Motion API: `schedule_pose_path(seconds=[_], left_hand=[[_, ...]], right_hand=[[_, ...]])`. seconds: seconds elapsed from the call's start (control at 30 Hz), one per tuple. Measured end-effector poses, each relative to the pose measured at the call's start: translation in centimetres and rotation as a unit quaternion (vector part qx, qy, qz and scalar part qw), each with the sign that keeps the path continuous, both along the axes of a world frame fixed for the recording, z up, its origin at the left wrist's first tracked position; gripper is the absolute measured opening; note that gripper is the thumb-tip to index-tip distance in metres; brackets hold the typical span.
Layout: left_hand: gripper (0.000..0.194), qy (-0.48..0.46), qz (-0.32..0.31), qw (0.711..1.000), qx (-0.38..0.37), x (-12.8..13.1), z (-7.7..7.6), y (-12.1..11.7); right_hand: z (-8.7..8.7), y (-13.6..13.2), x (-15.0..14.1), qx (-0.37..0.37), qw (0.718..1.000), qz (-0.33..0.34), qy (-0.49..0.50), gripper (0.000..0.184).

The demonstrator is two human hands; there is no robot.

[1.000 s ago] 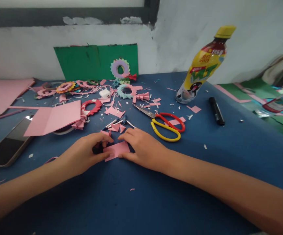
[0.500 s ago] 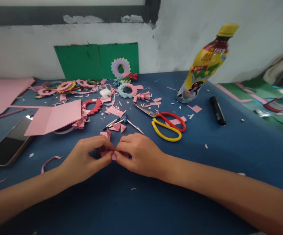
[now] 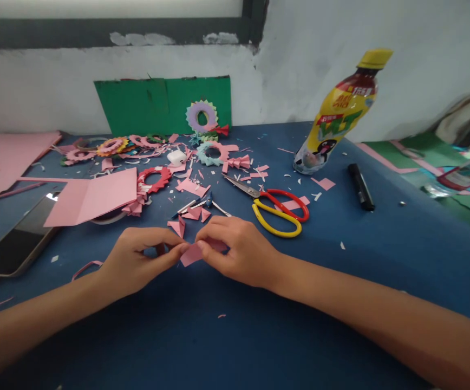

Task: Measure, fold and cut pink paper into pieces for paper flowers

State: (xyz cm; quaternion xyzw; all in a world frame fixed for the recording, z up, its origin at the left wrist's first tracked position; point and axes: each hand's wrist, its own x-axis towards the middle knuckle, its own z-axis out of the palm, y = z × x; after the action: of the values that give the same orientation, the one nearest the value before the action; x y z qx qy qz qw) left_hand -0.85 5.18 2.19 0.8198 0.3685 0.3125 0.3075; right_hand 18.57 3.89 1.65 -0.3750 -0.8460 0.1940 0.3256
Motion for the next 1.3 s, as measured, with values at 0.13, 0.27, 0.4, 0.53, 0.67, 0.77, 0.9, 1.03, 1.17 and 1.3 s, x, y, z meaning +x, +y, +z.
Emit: schedule_pose_path(seconds=[0.13,0.27,0.4,0.53,0.67,0.77,0.9,1.03,1.17,1.3], left_hand=[[0.014,0.016,-0.006,0.998,0.056,0.1,-0.4,-0.4],[0.016,0.008,0.039,0.998,0.045,-0.1,-0.4,-0.1],[0.017,-0.028,0.119,0.992,-0.026,-0.1,0.0,0.1],[0.014,-0.107,0.171,0.976,-0.076,0.0,0.2,0.4],[0.014,-0.132,0.177,0.972,-0.080,0.0,-0.2,0.6],[0.017,-0.092,0.148,0.984,-0.034,-0.2,-0.5,0.5],[0.020,-0.003,0.050,0.995,0.091,-0.3,-0.7,0.0],[0.035,-0.003,0.030,0.999,0.015,0.0,-0.5,-0.3],[0.028,0.001,0.054,0.993,-0.102,0.1,-0.1,0.1],[0.034,0.145,0.057,0.987,-0.051,0.2,0.2,0.3]], right_hand=[[-0.3,0.1,-0.3,0.066,0.997,-0.021,-0.033,0.011],[-0.1,0.9,0.5,0.074,0.994,-0.059,-0.051,0.009],[0.3,1.6,1.4,-0.038,0.994,-0.098,0.027,0.010],[0.5,1.7,1.2,-0.296,0.943,-0.012,0.155,0.017],[0.3,1.5,0.7,-0.387,0.891,0.016,0.237,0.016],[0.2,1.3,0.5,-0.381,0.888,-0.021,0.256,0.017],[0.2,0.9,0.3,-0.353,0.904,-0.037,0.238,0.020],[0.8,0.3,0.1,-0.377,0.907,0.011,0.188,0.023],[1.1,0.3,0.3,-0.387,0.915,0.005,0.116,0.023],[1.0,0.6,0.7,-0.305,0.949,-0.070,-0.021,0.023]])
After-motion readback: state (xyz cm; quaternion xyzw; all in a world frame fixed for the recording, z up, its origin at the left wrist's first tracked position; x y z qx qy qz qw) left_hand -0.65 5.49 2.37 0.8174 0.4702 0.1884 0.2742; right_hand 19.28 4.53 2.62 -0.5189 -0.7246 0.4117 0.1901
